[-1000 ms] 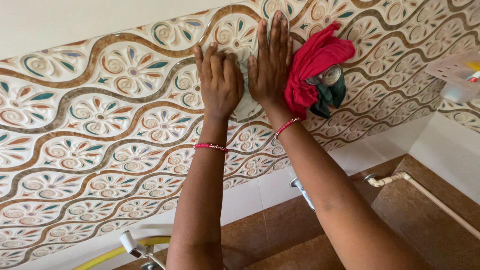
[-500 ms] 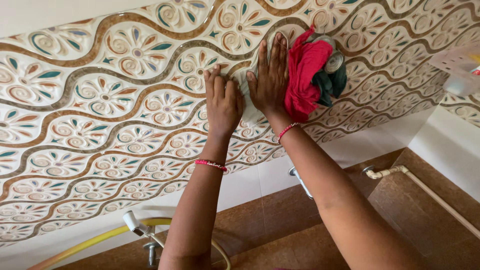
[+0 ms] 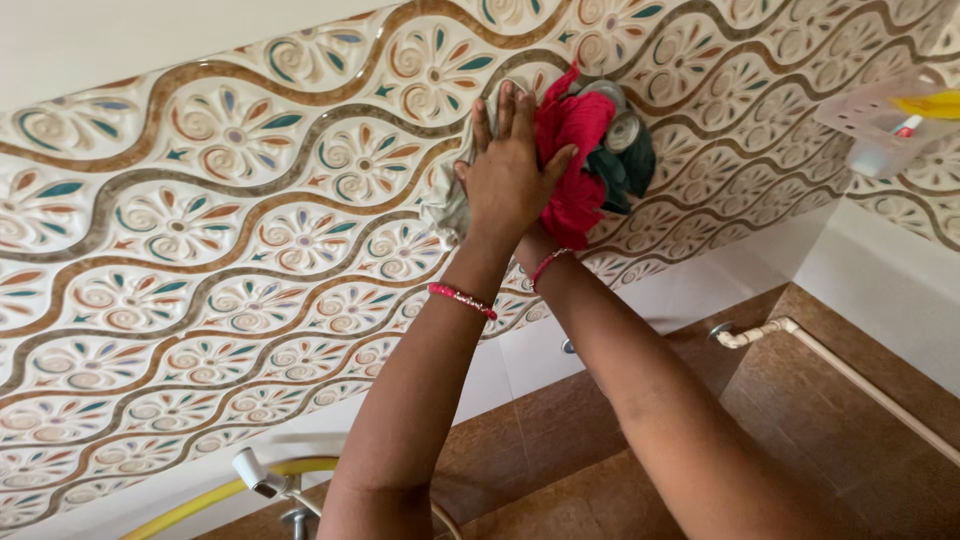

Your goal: The person wipes the tiled wall and a water tap in a bathroom using a white cloth, applying circular motions to the tile surface and cleaning around the metal fixture.

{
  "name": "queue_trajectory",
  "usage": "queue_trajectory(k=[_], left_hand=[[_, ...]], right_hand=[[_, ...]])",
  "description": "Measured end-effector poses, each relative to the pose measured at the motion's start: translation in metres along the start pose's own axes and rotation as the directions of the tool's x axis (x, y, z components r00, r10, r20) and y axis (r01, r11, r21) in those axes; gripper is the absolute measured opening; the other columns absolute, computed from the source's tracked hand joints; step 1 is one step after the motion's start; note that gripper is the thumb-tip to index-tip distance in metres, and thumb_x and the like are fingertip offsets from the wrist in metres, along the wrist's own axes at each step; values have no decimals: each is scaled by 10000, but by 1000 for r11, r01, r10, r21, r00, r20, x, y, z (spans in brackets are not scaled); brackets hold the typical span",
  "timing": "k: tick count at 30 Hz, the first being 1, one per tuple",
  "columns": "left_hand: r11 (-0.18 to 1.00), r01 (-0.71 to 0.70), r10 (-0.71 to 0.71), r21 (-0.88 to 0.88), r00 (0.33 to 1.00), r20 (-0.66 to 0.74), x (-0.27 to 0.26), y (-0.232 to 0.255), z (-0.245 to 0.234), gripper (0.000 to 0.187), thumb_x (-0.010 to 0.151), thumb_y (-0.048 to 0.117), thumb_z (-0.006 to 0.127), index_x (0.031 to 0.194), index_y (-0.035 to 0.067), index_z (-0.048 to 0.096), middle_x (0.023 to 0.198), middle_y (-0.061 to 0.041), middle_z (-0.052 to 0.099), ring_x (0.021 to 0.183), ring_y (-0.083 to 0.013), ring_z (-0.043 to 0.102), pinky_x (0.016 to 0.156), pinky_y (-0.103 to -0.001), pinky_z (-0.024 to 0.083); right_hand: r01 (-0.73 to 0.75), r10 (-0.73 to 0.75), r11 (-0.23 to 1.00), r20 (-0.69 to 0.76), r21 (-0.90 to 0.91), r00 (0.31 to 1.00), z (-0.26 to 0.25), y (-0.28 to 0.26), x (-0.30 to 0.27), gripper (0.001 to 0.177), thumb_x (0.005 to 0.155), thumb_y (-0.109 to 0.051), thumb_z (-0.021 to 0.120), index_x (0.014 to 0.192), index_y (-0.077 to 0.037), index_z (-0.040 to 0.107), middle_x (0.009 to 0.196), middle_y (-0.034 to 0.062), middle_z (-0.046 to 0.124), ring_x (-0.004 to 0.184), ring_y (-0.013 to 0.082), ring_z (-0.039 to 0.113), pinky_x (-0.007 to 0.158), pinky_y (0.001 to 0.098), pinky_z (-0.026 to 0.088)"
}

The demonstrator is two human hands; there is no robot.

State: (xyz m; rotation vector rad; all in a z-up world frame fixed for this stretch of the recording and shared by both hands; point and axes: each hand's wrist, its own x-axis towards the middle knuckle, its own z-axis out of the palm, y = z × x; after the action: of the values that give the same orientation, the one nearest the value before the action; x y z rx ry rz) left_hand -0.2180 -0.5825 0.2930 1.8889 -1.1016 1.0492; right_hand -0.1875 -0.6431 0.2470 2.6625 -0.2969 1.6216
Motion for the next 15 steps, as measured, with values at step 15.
queue_trajectory(k=[15], left_hand=[[950,-129,54,-283,965,-256,90,49,6,171,969,173,629,1136,137,626,1012,-136,749,923,-389,709,786,-525,528]], right_hand=[[120,-33,936,-258,330,966,-6,-21,-21,704,1133,-366,459,1682,-118,94,1738,222,35,1639,397,56,1343,537,74]])
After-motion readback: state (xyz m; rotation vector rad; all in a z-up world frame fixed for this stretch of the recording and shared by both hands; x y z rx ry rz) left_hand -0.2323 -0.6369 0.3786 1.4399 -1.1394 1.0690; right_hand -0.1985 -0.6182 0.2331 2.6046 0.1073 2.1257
